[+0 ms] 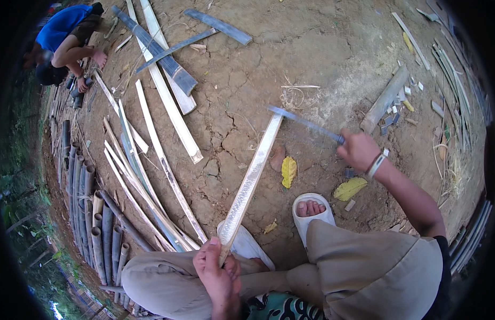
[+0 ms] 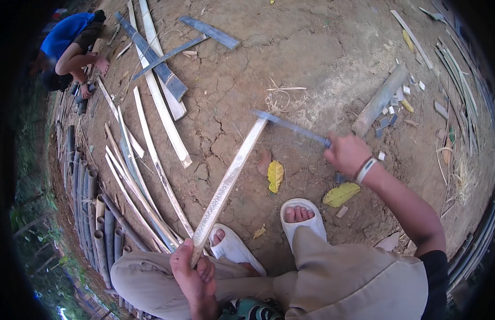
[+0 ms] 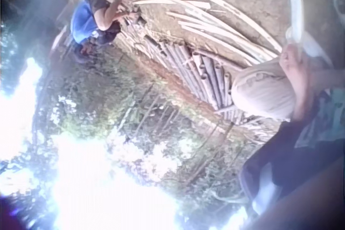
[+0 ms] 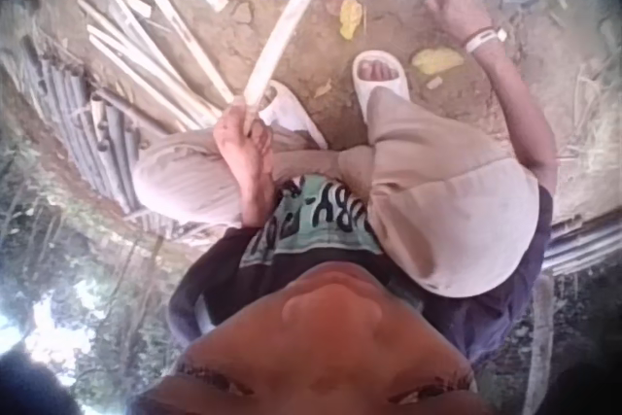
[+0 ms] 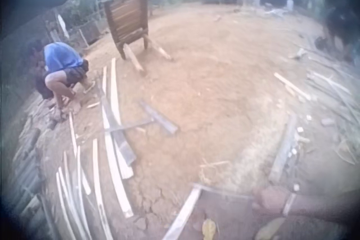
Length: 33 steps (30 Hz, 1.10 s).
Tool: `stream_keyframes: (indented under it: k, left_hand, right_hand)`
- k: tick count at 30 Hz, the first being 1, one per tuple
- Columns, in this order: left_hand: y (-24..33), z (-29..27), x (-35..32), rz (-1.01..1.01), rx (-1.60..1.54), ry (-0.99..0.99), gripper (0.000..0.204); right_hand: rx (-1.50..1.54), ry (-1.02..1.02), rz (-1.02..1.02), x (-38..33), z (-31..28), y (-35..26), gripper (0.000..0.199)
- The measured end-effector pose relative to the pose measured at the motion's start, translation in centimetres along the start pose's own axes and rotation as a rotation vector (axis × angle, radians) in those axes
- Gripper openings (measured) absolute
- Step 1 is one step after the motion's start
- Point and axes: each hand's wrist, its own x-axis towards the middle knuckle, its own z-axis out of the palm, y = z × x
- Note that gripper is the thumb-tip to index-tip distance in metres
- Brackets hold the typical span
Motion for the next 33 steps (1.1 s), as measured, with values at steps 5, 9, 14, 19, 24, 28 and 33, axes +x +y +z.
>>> stream_keyframes:
  k: [5,9,14,19,24,28,33]
  left_hand:
    - [0.3,-0.2,0.3,0.007,0.006,0.016,0.026]
    - [-0.2,0.2,-0.5,0.028,0.085,0.025,0.028]
    - [0.1,0.3,-1.1,0.064,0.196,-0.058,0.03]
    - [0.6,1.3,-1.6,0.07,0.337,-0.037,0.032]
    - [0.4,2.1,-1.9,0.126,0.39,-0.046,0.035]
    - [-0.1,1.6,-2.1,0.161,0.446,-0.038,0.035]
    - [0.2,1.2,-1.6,0.069,0.351,-0.042,0.03]
  right_hand:
    - [0.013,-0.078,-0.135,-2.9,-1.1,-1.5,0.022]
    - [0.092,-0.056,-0.115,-3.4,-0.5,-1.8,0.023]
    - [0.088,-0.127,-0.46,-6.6,-2.5,-7.2,0.025]
    - [0.063,-0.081,-0.431,-4.5,-1.1,-5.9,0.024]
    - [0.025,-0.031,-0.356,-1.4,-2.4,-4.9,0.022]
    - [0.014,-0.092,-0.458,-2.9,-1.9,-5.6,0.023]
    - [0.002,-0.04,-0.254,-1.1,-0.3,-3.6,0.025]
